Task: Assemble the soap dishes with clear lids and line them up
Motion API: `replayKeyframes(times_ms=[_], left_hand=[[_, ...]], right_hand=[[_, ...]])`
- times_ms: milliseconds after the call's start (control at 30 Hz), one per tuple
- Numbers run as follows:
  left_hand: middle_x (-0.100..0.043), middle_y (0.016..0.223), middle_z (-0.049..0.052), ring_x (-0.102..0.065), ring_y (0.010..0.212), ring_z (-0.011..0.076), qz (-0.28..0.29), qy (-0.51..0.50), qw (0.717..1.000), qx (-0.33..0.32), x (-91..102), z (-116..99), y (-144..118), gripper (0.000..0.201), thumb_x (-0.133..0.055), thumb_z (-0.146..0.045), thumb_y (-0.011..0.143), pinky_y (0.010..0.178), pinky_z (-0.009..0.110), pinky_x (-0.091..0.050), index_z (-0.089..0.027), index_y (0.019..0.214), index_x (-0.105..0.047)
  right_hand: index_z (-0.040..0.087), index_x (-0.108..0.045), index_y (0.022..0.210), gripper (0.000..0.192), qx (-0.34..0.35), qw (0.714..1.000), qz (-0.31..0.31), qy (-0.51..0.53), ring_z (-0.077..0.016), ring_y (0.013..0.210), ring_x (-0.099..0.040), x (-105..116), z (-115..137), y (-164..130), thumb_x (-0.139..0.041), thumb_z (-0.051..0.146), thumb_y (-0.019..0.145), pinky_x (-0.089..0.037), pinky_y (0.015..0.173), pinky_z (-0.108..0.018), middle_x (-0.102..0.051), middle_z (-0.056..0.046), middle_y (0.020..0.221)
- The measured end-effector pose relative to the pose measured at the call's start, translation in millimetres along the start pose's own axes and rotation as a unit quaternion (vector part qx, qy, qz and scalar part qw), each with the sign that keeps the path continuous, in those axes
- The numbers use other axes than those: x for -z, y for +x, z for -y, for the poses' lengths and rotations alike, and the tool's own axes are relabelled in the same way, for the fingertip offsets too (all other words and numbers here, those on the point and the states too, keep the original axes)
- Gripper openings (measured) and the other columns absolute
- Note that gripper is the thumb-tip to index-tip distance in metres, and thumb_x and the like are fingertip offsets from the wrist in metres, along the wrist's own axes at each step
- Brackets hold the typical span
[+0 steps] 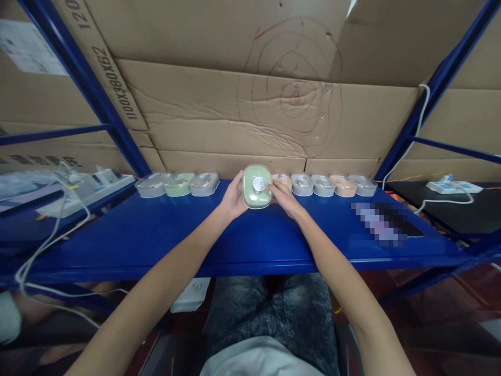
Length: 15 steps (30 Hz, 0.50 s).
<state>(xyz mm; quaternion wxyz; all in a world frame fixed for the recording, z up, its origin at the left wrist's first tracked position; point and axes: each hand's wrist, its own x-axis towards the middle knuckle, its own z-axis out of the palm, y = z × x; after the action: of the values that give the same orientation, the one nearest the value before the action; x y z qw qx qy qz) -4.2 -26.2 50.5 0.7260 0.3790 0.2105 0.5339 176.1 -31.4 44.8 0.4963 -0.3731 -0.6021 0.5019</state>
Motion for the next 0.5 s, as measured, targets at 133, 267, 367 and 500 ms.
replayKeyframes(times_ms=[133, 267, 367, 500], left_hand=[[-0.082, 0.126, 0.017, -0.077, 0.121, 0.0375, -0.008, -0.032, 0.999, 0.015, 4.1, 1.6, -0.2, 0.059, -0.048, -0.059, 0.112, 0.111, 0.056, -0.058, -0.015, 0.147, -0.069], [-0.081, 0.131, 0.017, -0.076, 0.126, 0.0358, -0.011, -0.028, 1.000, 0.003, 4.7, 4.1, 0.7, 0.058, -0.052, -0.057, 0.112, 0.115, 0.052, -0.057, -0.016, 0.150, -0.067], [-0.081, 0.130, 0.018, -0.075, 0.127, 0.0375, 0.004, -0.020, 1.000, 0.002, 2.2, 4.2, -0.7, 0.061, -0.057, -0.060, 0.110, 0.115, 0.052, -0.057, -0.015, 0.149, -0.068], [-0.082, 0.127, 0.019, -0.077, 0.124, 0.0379, 0.017, -0.013, 1.000, 0.005, -2.1, 3.5, -4.3, 0.063, -0.062, -0.060, 0.107, 0.112, 0.052, -0.059, -0.014, 0.150, -0.067]], right_hand=[[0.024, -0.076, 0.122, 0.038, 0.092, 0.979, -0.069, -0.169, -0.0200, 0.090, -0.070, 2.9, -14.4, 6.5, -0.067, 0.053, 0.099, -0.062, 0.074, -0.029, -0.075, -0.006, 0.109], [0.025, -0.071, 0.142, 0.051, 0.142, 0.955, -0.115, -0.231, -0.0218, 0.095, -0.070, 3.7, -20.1, 6.3, -0.067, 0.050, 0.099, -0.063, 0.086, -0.036, -0.074, -0.010, 0.122], [0.025, -0.068, 0.148, 0.060, 0.157, 0.956, -0.112, -0.221, -0.0230, 0.095, -0.070, 0.7, -17.9, 1.6, -0.073, 0.053, 0.095, -0.064, 0.086, -0.038, -0.074, -0.011, 0.123], [0.025, -0.067, 0.149, 0.070, 0.141, 0.963, -0.057, -0.223, -0.0277, 0.101, -0.072, -6.6, -9.9, -7.2, -0.083, 0.057, 0.089, -0.065, 0.087, -0.040, -0.075, -0.010, 0.121]])
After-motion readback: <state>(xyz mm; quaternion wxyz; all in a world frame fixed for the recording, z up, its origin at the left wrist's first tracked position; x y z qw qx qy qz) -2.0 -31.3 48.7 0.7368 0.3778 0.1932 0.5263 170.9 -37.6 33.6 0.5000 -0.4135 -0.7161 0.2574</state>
